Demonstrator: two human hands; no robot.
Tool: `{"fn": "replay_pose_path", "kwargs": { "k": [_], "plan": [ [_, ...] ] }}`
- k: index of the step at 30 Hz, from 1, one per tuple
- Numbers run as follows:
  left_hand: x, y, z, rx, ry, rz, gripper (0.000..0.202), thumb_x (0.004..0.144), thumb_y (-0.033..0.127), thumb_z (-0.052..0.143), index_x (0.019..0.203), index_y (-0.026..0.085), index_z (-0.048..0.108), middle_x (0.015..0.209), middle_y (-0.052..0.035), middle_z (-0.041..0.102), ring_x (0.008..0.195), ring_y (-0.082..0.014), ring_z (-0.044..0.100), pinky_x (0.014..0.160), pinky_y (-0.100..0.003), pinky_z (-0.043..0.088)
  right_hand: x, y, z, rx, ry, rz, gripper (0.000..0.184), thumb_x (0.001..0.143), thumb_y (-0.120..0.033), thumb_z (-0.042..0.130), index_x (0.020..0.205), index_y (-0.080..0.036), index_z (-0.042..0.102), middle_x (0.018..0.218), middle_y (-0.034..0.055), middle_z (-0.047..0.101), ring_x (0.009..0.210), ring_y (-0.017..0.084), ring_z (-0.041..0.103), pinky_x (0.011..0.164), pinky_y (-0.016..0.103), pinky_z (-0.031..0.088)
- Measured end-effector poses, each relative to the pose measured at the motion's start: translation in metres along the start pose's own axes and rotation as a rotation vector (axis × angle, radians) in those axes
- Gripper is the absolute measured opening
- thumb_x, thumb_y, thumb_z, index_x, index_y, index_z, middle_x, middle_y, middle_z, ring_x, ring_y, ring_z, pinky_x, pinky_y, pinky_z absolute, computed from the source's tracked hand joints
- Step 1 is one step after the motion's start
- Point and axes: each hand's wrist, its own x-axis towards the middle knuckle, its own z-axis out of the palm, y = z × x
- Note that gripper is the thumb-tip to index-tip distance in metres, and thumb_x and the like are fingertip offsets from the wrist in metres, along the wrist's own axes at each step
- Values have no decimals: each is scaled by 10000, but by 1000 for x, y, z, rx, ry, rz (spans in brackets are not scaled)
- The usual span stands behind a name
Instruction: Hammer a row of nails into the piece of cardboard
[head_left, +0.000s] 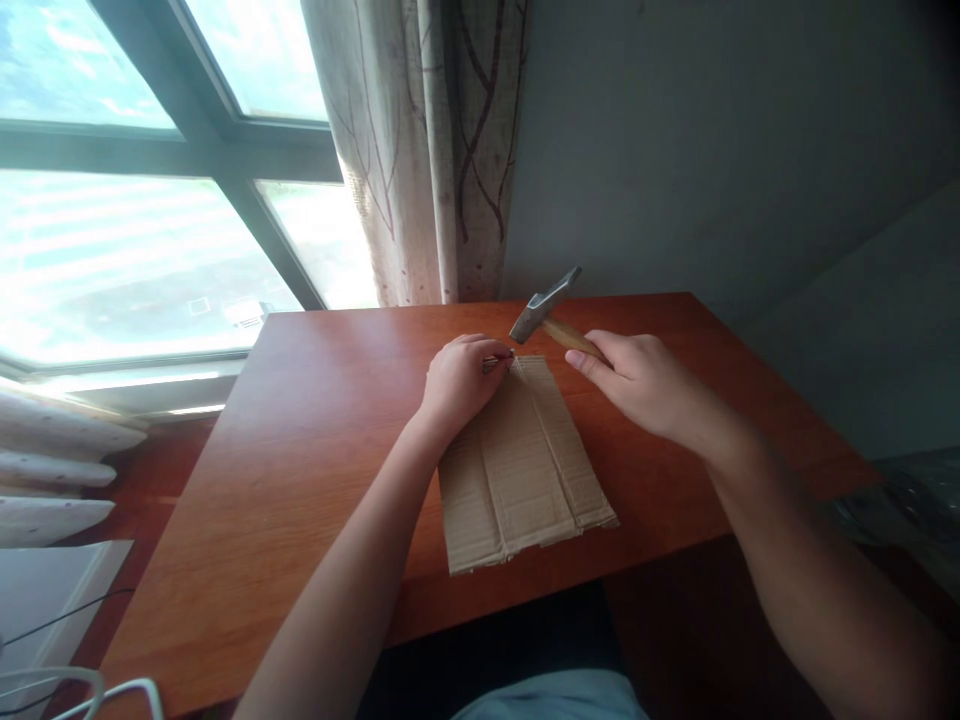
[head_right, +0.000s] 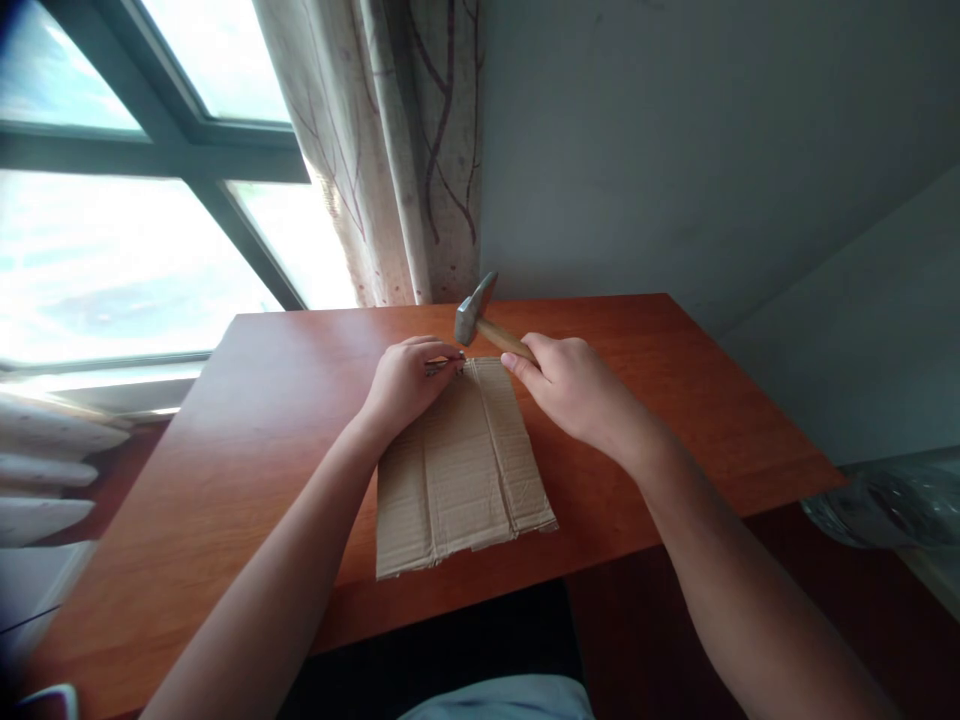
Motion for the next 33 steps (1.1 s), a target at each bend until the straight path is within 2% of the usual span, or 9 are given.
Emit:
{"fn": "replay_pose_path", "kwargs": {
  "k": [4,9,14,19,24,33],
  "plan": [
    [0,-1,1,37,-7,19,166,875,244,614,914,233,775,959,-31,757,891,-203,676,807,-309,524,1,-1,5,3,-80,36,362,980,-408,488,678,-216,432,575,-27,481,535,123,453,545,286,256],
    [0,-1,1,22,-17,40,185,892,239,594,923,232,776,972,-34,759,903,-201,674,813,-306,518,2,-3,3,-16,-31,37,385,979,-410,486,655,-216,407,556,-34,451,516,118,418,547,289,249],
    [0,-2,2,53,-8,57,176,880,234,602,910,232,775,925,-24,754,875,-207,664,779,-312,509,2,-3,5,-2,-72,62,361,974,-411,486,675,-218,428,581,-23,495,540,129,454,545,287,258],
    [0,-2,2,51,-3,65,181,885,237,593,902,228,773,934,-26,754,878,-207,662,797,-318,506,1,-3,5,-6,-15,70,385,973,-407,493,653,-220,390,560,-34,449,519,117,409,546,289,252],
    [-2,-1,1,91,-38,69,188,875,226,586,893,224,774,918,-33,747,873,-216,650,791,-327,507,0,0,13,-1,-101,68,350,978,-416,473,691,-217,455,589,-17,508,547,133,469,543,289,266],
    [-4,3,0,116,-86,33,182,877,290,582,954,237,738,966,-56,715,909,-224,652,803,-336,526,-2,4,11,13,-57,47,379,973,-434,465,664,-215,453,576,-9,516,535,137,465,553,293,270]
  ]
}}
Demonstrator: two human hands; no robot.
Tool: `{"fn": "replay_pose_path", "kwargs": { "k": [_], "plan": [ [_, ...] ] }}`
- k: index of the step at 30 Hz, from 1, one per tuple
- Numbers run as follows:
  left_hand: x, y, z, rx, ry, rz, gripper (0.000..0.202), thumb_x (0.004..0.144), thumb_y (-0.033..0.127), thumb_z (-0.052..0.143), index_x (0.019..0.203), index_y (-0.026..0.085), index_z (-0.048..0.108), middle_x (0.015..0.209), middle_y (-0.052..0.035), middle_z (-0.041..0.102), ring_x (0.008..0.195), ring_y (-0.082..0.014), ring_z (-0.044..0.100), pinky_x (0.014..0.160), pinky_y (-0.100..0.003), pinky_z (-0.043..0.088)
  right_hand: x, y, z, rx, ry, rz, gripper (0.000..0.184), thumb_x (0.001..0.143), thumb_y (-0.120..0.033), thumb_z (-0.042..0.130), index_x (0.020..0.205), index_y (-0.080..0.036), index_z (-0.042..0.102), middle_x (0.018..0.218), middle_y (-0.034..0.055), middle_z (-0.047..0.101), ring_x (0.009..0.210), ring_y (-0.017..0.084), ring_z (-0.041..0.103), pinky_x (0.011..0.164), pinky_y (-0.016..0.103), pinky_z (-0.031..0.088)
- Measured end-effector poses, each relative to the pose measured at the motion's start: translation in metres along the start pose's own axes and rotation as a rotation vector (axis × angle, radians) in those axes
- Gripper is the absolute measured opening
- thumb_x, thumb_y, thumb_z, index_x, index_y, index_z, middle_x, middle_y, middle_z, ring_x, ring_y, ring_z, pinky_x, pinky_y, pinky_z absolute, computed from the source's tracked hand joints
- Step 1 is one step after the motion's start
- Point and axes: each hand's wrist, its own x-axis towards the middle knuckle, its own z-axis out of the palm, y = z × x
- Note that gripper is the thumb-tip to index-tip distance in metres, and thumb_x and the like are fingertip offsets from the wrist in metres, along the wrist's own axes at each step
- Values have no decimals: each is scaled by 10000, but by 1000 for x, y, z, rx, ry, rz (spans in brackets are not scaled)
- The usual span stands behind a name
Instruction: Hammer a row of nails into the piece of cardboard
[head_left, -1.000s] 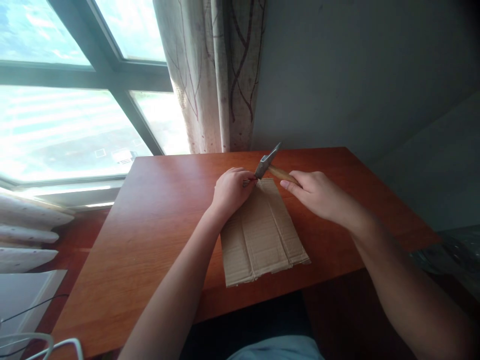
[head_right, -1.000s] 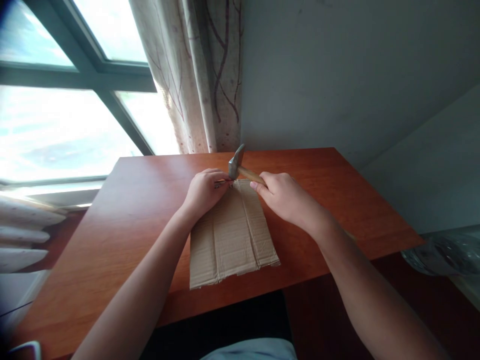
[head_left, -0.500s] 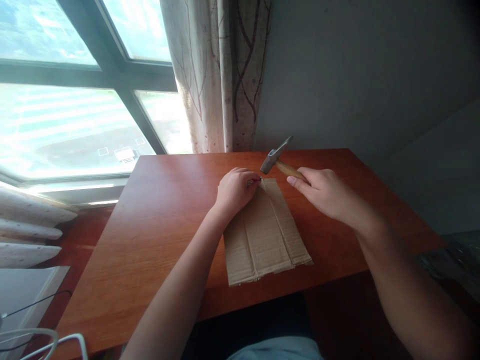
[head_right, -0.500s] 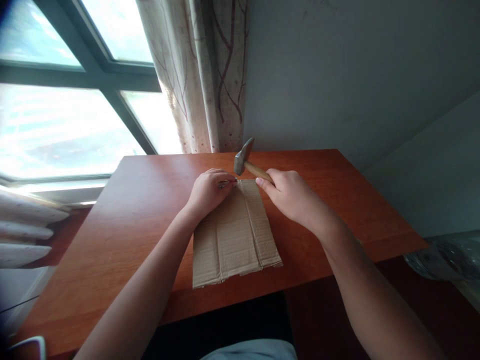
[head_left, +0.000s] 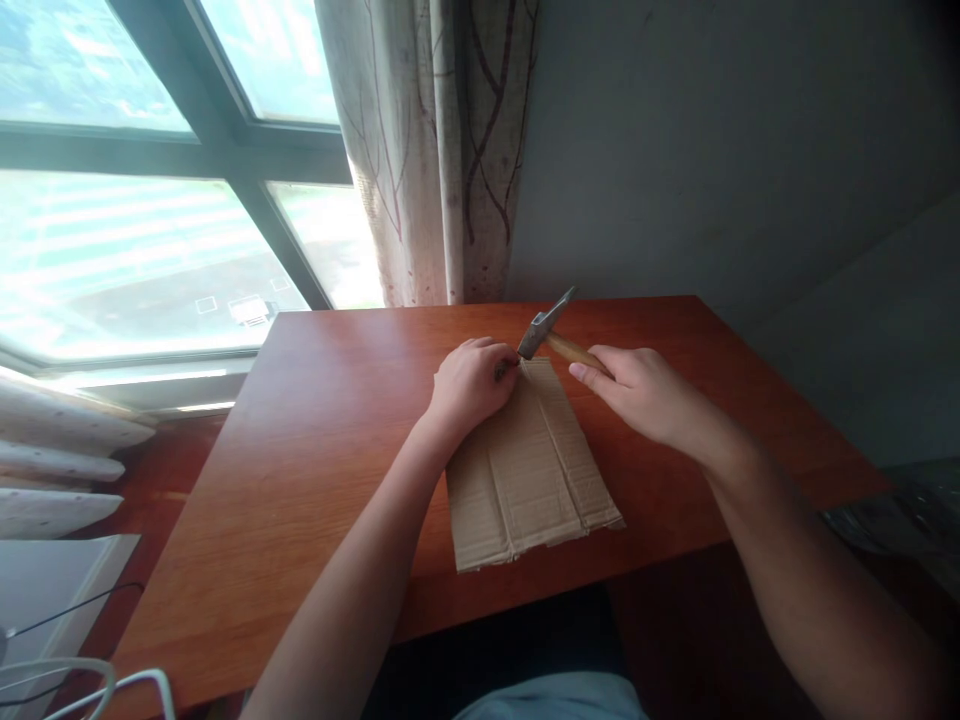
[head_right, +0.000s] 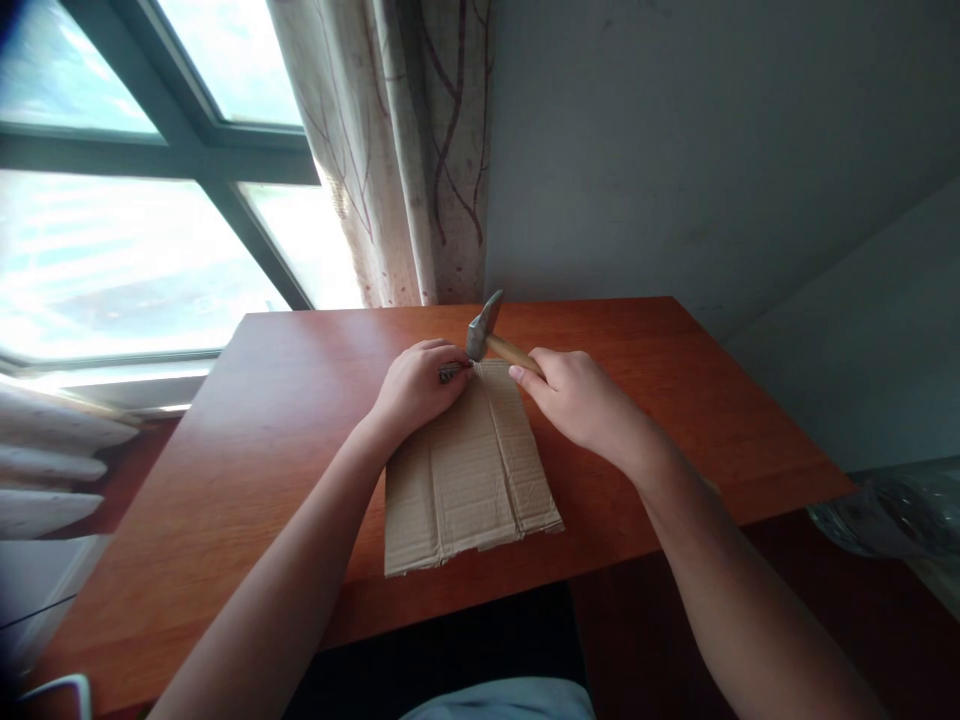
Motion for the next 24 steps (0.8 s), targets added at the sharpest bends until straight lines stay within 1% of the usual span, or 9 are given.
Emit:
{"fn": "replay_pose_path", "kwargs": {
  "k": [4,8,11,17,24],
  "plan": [
    [-2,1,-4,42,-20,-10,158,847,293,621,962,243,717,999,-49,692,907,-226,651,773,-337,529,-1,4,2,13,-16,1,357,976,-422,469,689,-209,483,584,-15,513,545,135,468,559,290,264],
    [-3,2,-5,87,-28,-29,137,861,278,592,925,231,703,1009,-58,676,899,-226,650,735,-332,522,-1,6,3,19,11,3,377,972,-430,485,668,-211,440,574,-29,471,536,123,434,557,288,257],
    [-2,2,-4,95,-31,-37,131,869,266,575,905,222,693,1011,-59,674,898,-227,651,728,-330,516,-1,4,3,29,24,1,379,977,-443,474,678,-212,438,590,-21,493,552,127,446,558,289,262],
    [0,0,-1,120,-59,4,154,899,250,538,909,193,682,1011,-71,675,897,-225,650,762,-332,507,1,0,8,4,-25,4,349,978,-432,466,708,-211,478,635,7,571,596,150,508,566,294,268],
    [1,1,-3,166,-81,18,160,932,282,545,952,189,674,1017,-80,671,889,-227,650,775,-336,489,1,-2,8,-13,-38,15,343,977,-406,465,693,-213,472,625,9,567,586,151,511,564,291,278]
  ]
}}
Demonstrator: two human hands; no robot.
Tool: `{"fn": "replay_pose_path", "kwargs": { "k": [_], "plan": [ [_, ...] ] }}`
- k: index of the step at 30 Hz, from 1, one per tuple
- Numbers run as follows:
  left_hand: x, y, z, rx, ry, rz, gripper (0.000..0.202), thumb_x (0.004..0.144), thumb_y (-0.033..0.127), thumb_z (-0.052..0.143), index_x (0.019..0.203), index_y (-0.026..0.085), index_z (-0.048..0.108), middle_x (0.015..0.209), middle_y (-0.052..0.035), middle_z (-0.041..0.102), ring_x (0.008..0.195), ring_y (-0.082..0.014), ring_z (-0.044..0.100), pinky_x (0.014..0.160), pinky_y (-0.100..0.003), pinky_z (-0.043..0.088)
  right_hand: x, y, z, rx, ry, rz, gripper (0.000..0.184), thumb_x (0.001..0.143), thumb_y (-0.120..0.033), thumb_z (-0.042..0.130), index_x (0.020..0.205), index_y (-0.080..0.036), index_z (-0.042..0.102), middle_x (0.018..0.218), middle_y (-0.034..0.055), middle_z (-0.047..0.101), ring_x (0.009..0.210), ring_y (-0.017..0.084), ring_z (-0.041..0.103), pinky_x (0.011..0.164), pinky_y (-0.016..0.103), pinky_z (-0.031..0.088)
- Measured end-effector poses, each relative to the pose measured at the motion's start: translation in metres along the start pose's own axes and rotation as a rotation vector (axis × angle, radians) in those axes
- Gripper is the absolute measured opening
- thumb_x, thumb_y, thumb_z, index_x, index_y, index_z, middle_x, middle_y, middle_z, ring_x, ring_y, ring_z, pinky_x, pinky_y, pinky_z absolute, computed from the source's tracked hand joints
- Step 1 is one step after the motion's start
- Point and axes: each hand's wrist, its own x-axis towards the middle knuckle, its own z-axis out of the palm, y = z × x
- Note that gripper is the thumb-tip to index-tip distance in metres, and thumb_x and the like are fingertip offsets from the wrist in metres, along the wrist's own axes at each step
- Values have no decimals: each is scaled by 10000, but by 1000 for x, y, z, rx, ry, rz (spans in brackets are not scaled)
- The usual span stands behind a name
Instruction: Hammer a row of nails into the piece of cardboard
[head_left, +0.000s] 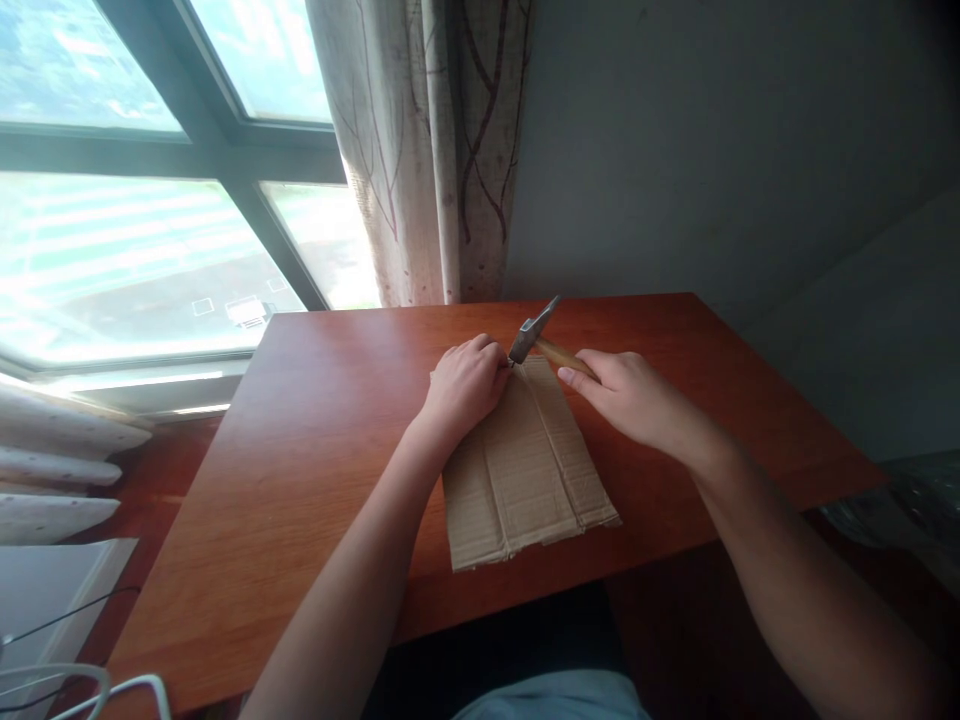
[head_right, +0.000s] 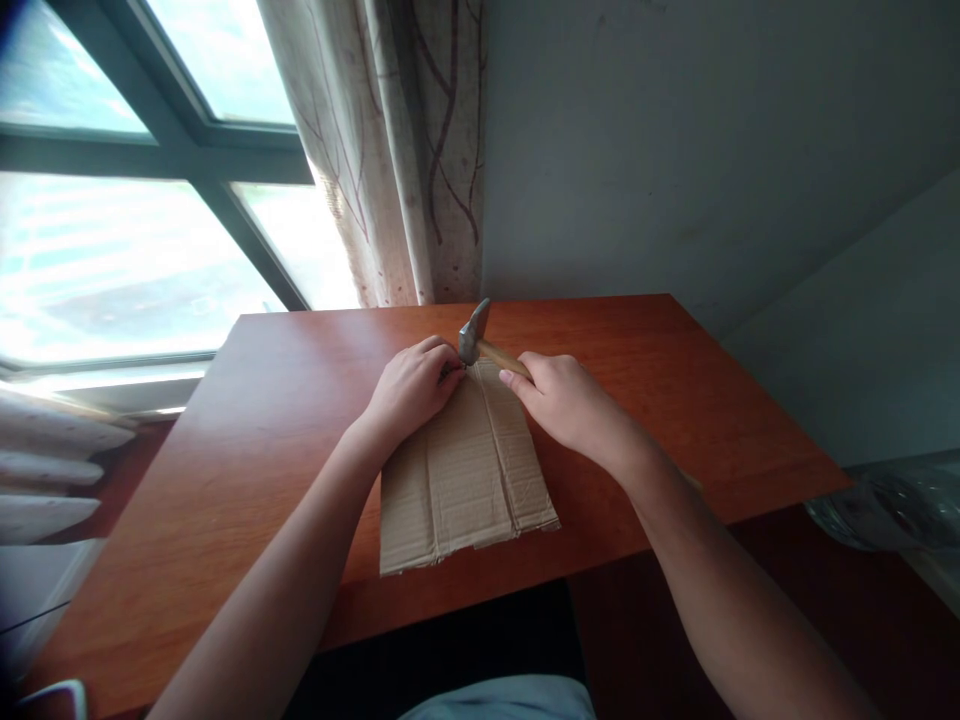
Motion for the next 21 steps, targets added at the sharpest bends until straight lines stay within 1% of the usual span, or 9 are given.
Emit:
{"fn": "replay_pose_path", "kwargs": {
  "k": [6,9,12,17,21],
  "plan": [
    [0,0,0,8,11,-3,158,945,288,538,955,187,659,1014,-76,668,881,-224,648,777,-337,483,1,0,-1,-3,-15,-3,360,974,-403,474,669,-215,442,607,-2,536,558,137,479,558,291,265],
    [0,0,0,7,11,2,169,946,308,537,953,189,656,1016,-75,664,876,-226,646,766,-341,487,1,1,0,-1,-11,-6,347,976,-412,473,692,-213,474,617,2,545,577,146,496,565,295,269],
    [-1,0,-1,2,1,-1,153,918,319,574,958,195,655,1032,-77,656,887,-229,644,760,-340,497,0,3,-1,20,3,-8,339,982,-427,465,728,-208,517,646,13,581,601,156,517,571,301,271],
    [-4,-2,-3,-63,-8,-20,134,906,249,540,945,206,662,1056,-76,652,870,-213,652,728,-322,510,-1,5,-3,37,21,3,348,983,-440,464,732,-206,521,657,13,589,610,155,523,569,301,270],
    [-3,-4,-2,-91,1,-13,145,910,243,530,935,210,669,1056,-72,655,870,-209,658,752,-322,517,0,5,0,23,12,-2,352,980,-433,465,707,-212,491,627,6,564,585,149,502,566,295,280]
  ]
}}
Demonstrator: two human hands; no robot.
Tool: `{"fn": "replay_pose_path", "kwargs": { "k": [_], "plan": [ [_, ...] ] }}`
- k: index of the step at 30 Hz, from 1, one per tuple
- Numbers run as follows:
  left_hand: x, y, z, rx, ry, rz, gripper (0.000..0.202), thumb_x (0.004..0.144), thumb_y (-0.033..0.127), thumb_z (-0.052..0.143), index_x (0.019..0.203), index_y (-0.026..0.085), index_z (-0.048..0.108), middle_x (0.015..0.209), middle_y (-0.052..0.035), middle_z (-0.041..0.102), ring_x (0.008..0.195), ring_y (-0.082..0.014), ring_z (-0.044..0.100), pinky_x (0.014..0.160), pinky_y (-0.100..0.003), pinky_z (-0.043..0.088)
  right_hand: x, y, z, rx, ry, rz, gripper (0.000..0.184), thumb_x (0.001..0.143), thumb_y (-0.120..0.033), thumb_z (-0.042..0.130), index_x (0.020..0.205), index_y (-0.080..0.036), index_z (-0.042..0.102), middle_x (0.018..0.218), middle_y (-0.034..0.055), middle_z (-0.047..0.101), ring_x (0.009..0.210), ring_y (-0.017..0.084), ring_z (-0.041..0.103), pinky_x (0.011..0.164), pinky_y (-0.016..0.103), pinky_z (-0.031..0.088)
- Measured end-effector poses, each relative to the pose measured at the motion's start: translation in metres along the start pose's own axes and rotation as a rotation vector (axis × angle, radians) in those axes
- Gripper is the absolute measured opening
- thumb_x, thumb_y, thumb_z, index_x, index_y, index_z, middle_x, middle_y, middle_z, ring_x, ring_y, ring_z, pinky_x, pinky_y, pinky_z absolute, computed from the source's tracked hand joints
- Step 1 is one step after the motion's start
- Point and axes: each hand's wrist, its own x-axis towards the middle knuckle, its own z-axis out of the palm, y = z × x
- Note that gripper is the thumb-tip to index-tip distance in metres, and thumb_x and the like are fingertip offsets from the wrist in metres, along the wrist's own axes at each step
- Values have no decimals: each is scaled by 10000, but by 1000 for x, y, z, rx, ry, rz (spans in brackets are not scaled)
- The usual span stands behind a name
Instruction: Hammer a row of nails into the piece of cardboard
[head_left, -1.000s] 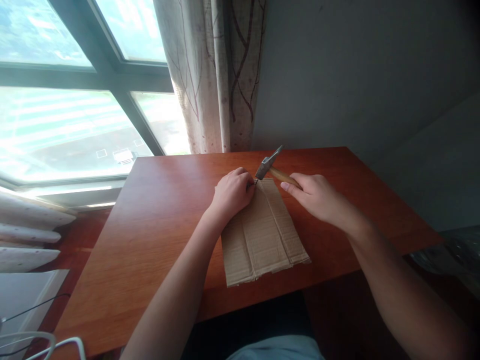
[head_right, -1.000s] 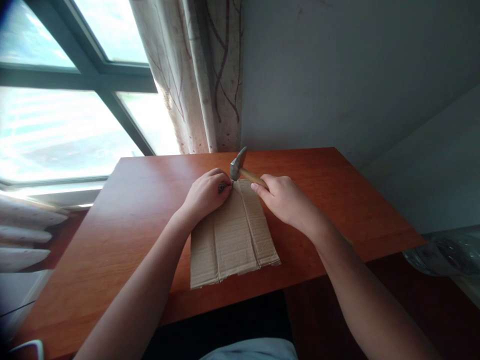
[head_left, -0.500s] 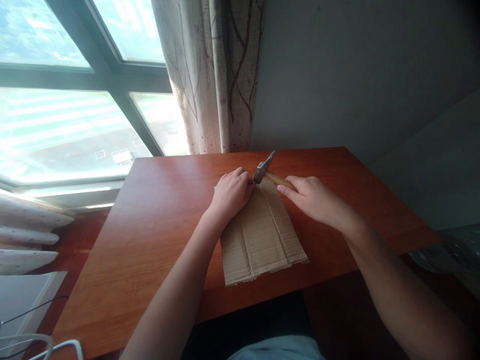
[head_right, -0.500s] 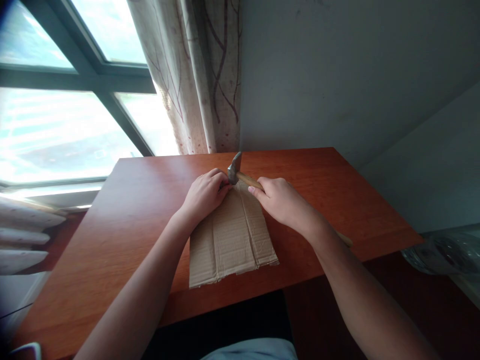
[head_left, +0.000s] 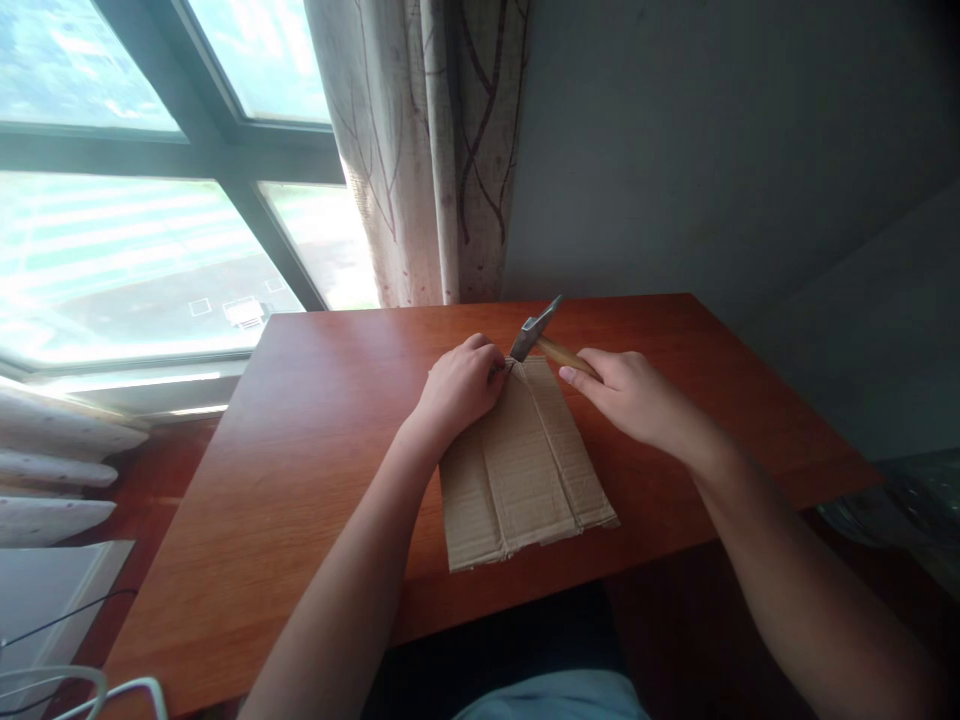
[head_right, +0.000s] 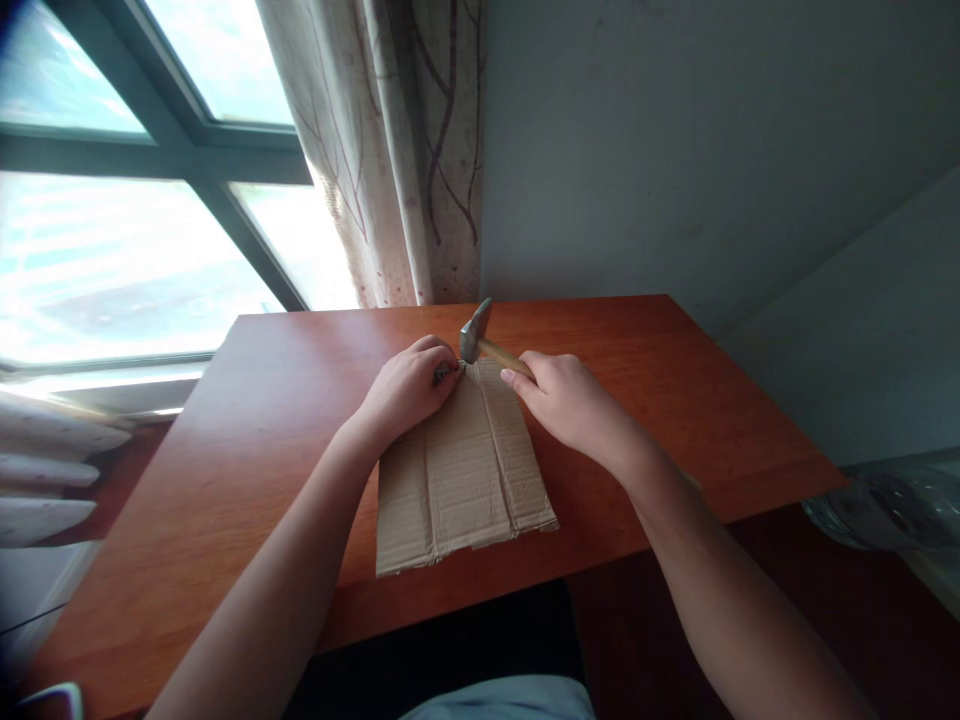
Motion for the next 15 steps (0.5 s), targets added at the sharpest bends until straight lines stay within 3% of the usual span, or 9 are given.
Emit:
{"fn": "replay_pose_path", "kwargs": {
  "k": [15],
  "plan": [
    [0,0,1,37,12,25,146,918,244,500,935,206,641,1020,-68,658,826,-216,656,714,-323,493,2,3,12,9,-29,-2,348,979,-414,451,693,-216,452,636,6,550,598,154,511,570,293,268]
  ]
}}
